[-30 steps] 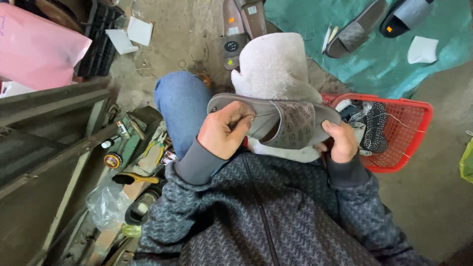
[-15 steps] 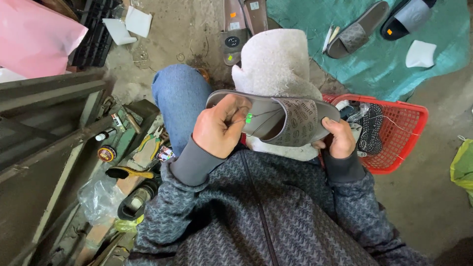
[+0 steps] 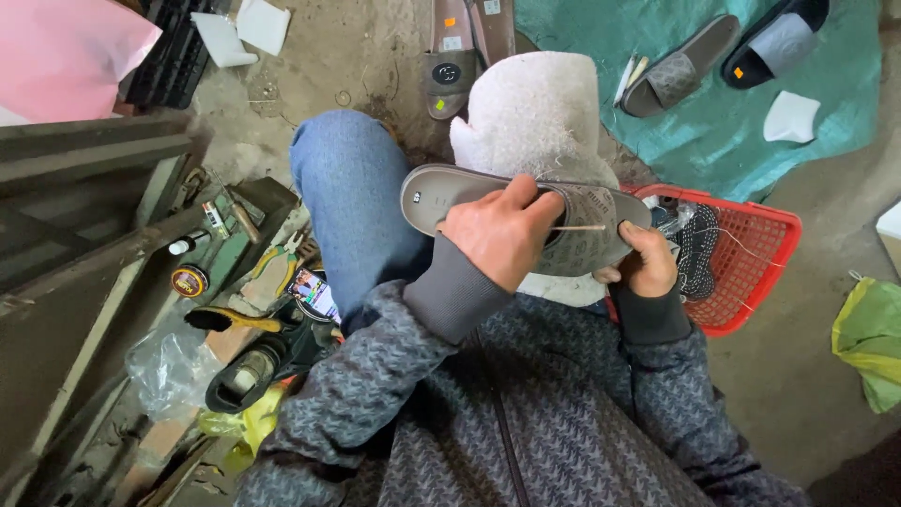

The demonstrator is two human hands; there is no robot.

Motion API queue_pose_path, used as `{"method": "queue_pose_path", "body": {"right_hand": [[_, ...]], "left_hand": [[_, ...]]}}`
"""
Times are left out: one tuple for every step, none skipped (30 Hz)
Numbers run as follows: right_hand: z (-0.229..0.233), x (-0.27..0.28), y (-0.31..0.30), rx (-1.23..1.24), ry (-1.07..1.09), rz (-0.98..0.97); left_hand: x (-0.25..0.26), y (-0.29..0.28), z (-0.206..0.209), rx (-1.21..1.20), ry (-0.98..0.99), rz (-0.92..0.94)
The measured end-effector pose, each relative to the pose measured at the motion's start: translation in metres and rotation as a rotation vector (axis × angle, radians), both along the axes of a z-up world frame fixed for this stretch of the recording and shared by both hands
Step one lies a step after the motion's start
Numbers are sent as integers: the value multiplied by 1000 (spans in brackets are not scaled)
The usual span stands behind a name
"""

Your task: Hand-stitching the upper component of a sandal to its sole using a needle and thread.

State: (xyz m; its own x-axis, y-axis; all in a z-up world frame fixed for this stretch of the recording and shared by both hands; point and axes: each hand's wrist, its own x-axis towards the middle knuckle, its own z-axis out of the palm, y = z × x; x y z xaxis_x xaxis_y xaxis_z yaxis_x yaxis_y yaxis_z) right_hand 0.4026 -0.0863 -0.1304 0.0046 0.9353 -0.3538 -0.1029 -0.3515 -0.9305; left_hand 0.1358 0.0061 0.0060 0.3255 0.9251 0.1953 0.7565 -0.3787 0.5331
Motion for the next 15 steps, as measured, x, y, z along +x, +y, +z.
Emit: {"method": "queue_pose_path", "body": {"right_hand": [[-2, 1, -1, -3, 11, -8], [-3, 1, -3, -6, 23, -18], [-6, 1, -3, -8, 22, -24], [-9, 1, 0, -9, 35, -30], [-12, 1, 3, -11, 48, -36], [-14, 2, 3, -11, 50, -36], [-16, 3, 3, -12, 66, -41], [-19, 3, 2, -15, 82, -45], [-21, 4, 1, -16, 85, -45], [-23, 5, -1, -17, 100, -52], [-25, 7, -2, -19, 116, -59], [-27, 9, -5, -20, 118, -63], [-29, 12, -8, -24, 133, -70], [-31, 14, -10, -26, 147, -75], [-33, 13, -11, -26, 149, -76]], "left_hand": [[1, 1, -3, 2, 26, 4], [2, 1, -7, 4, 52, 7], [1, 1, -7, 2, 51, 2], [-1, 1, -8, -40, 55, -11], [-3, 2, -9, -83, 60, -24], [-7, 3, -5, -83, 62, -24], [-10, 3, 0, -175, 84, -13], [-14, 4, 4, -268, 105, -1], [-21, 2, 9, -269, 108, -1], [-28, 1, 13, -271, 102, 30], [-35, 0, 18, -272, 97, 60], [-40, -1, 21, -273, 99, 57], [-46, -1, 24, -318, 15, 66], [-52, -2, 27, -362, -70, 77], [-58, -1, 30, -362, -69, 77]]}}
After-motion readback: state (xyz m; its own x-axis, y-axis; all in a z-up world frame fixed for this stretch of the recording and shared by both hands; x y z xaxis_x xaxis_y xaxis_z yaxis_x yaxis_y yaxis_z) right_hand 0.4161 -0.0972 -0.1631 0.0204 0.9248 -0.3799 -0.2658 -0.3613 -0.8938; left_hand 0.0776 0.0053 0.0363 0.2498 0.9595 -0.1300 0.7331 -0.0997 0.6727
